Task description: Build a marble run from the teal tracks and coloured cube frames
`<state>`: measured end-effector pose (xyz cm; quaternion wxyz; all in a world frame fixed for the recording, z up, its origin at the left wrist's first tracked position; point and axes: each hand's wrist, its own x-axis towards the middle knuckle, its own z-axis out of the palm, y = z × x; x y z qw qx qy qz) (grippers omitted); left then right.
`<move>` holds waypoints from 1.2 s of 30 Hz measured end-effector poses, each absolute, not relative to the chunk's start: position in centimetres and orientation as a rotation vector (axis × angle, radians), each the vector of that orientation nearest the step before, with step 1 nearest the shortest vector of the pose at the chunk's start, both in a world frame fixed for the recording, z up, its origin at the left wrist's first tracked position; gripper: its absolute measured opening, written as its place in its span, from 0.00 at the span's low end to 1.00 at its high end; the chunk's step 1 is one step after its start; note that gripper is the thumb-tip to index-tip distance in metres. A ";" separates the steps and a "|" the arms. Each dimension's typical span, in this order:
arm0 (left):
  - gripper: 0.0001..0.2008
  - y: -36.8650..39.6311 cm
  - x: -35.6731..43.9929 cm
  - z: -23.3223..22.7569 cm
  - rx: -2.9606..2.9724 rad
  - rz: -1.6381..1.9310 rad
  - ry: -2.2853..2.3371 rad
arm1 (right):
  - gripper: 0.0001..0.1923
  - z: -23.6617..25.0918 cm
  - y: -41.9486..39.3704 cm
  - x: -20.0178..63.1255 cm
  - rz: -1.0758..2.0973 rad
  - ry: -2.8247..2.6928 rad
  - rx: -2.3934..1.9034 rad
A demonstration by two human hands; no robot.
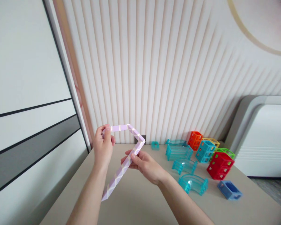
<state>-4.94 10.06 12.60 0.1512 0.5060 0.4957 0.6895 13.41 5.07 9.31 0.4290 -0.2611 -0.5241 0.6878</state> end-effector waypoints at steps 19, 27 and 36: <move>0.11 7.1 -3.3 13.8 2.866 1.050 1.274 | 0.30 12.4 3.0 14.8 0.399 -1.838 -1.408; 0.13 6.4 -2.7 14.3 2.460 0.861 0.974 | 0.25 10.8 4.0 17.5 0.006 -2.181 -0.925; 0.09 6.7 -3.5 14.8 1.774 0.930 1.078 | 0.23 10.1 6.5 19.3 -0.177 -2.035 -0.879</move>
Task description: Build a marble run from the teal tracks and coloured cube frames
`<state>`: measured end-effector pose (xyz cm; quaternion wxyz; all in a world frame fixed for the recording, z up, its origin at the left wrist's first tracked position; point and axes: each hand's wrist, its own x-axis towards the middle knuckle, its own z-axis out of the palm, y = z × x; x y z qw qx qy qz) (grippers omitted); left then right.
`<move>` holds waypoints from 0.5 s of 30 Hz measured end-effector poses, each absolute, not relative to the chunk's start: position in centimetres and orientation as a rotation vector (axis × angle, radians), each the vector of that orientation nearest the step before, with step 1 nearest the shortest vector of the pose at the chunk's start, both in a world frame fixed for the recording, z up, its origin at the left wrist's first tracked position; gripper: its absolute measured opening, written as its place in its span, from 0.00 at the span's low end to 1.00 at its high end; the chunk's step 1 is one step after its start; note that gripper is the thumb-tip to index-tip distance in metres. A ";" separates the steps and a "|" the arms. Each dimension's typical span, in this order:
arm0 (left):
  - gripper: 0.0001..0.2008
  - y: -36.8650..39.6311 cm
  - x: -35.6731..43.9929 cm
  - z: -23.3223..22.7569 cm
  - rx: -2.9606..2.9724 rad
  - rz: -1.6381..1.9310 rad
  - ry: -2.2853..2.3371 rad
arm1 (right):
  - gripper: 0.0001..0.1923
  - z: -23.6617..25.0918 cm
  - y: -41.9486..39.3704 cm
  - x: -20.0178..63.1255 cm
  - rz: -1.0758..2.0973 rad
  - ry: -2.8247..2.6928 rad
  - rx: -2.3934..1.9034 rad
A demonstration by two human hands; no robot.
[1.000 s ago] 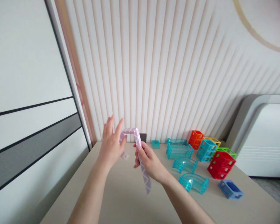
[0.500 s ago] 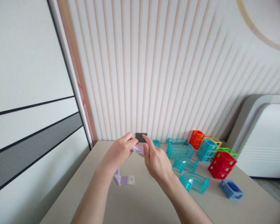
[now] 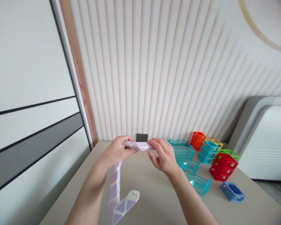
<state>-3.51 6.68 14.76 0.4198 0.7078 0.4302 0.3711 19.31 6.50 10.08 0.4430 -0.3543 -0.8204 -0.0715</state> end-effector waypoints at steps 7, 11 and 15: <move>0.15 7.4 -3.5 14.1 2.015 1.146 1.230 | 0.21 11.4 6.0 17.2 0.055 -1.942 -1.242; 0.13 7.9 -3.1 13.5 2.375 1.315 1.392 | 0.24 11.9 5.1 16.5 0.505 -1.841 -1.312; 0.15 8.0 -3.4 13.3 2.580 1.294 1.291 | 0.28 12.8 4.2 17.0 1.232 -1.653 -1.176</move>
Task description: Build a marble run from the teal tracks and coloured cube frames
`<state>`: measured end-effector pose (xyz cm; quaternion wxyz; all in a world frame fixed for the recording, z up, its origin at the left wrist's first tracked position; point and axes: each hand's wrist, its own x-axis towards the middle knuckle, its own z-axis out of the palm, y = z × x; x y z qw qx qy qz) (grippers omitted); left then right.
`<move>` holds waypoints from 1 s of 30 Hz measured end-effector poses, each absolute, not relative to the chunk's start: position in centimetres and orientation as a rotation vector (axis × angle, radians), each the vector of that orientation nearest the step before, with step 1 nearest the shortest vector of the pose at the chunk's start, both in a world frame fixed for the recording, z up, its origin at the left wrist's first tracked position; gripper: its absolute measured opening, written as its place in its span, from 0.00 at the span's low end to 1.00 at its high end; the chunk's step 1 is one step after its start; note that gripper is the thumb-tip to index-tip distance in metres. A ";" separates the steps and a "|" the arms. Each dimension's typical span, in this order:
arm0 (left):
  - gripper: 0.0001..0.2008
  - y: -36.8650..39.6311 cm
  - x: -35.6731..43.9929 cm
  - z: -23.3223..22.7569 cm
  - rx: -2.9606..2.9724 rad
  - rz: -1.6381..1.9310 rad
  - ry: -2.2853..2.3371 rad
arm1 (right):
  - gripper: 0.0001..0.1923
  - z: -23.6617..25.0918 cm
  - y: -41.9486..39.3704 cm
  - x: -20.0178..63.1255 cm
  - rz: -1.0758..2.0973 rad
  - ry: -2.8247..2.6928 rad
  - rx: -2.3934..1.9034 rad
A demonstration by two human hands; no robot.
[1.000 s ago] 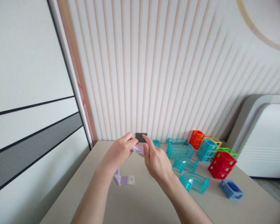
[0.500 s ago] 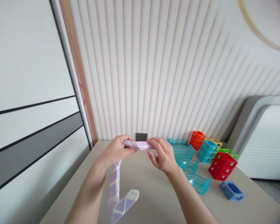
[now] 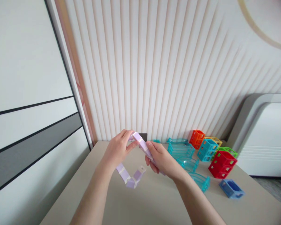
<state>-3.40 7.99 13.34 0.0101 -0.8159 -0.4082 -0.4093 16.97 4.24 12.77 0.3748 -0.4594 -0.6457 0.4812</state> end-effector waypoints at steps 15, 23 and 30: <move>0.22 7.5 -0.6 13.2 -2.754 -2.483 -1.836 | 0.26 9.9 4.8 13.6 0.955 -1.422 -1.040; 0.21 8.1 -2.5 13.6 -2.545 -2.312 -1.975 | 0.24 9.1 6.0 14.4 0.597 -1.741 -1.243; 0.19 8.1 -3.8 13.4 -2.707 -2.161 -1.646 | 0.35 10.2 6.1 15.2 1.505 -1.356 -1.032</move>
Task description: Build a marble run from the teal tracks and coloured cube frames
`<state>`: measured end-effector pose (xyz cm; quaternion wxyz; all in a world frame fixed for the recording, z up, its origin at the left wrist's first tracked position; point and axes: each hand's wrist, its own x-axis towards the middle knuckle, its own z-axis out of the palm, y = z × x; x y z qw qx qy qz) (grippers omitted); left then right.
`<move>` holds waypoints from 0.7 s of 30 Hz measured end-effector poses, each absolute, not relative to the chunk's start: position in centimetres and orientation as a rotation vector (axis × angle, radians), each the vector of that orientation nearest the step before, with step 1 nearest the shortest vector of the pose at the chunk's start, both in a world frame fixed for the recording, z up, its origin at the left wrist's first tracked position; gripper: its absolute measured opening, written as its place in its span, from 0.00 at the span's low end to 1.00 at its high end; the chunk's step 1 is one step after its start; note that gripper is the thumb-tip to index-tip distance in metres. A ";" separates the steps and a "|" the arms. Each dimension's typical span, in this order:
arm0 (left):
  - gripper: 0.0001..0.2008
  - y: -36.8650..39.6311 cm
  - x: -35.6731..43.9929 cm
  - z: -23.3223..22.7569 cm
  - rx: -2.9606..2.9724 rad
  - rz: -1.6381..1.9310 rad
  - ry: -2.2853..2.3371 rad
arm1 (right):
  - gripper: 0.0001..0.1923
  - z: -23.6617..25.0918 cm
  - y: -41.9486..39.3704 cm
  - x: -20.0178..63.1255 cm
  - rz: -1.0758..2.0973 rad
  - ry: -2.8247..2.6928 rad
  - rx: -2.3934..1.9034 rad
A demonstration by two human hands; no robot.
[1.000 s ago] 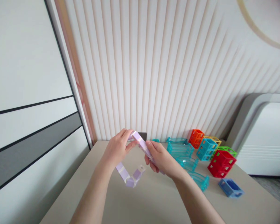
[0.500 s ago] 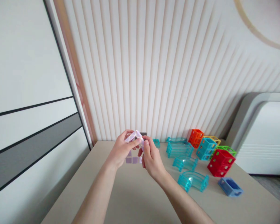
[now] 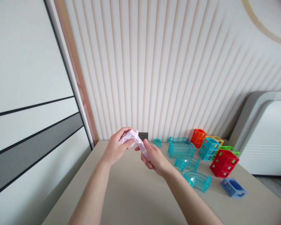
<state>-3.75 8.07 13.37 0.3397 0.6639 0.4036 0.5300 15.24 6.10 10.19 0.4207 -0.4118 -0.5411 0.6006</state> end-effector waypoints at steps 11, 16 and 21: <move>0.24 11.7 -5.4 9.1 1.224 1.411 1.123 | 0.27 7.5 7.4 12.8 1.439 -1.038 -1.112; 0.10 15.0 -7.7 5.2 0.921 1.545 1.392 | 0.19 5.6 8.5 13.3 1.326 -1.269 -1.335; 0.04 16.8 -10.4 1.3 0.995 1.496 1.733 | 0.15 4.7 8.2 12.7 1.307 -1.414 -1.276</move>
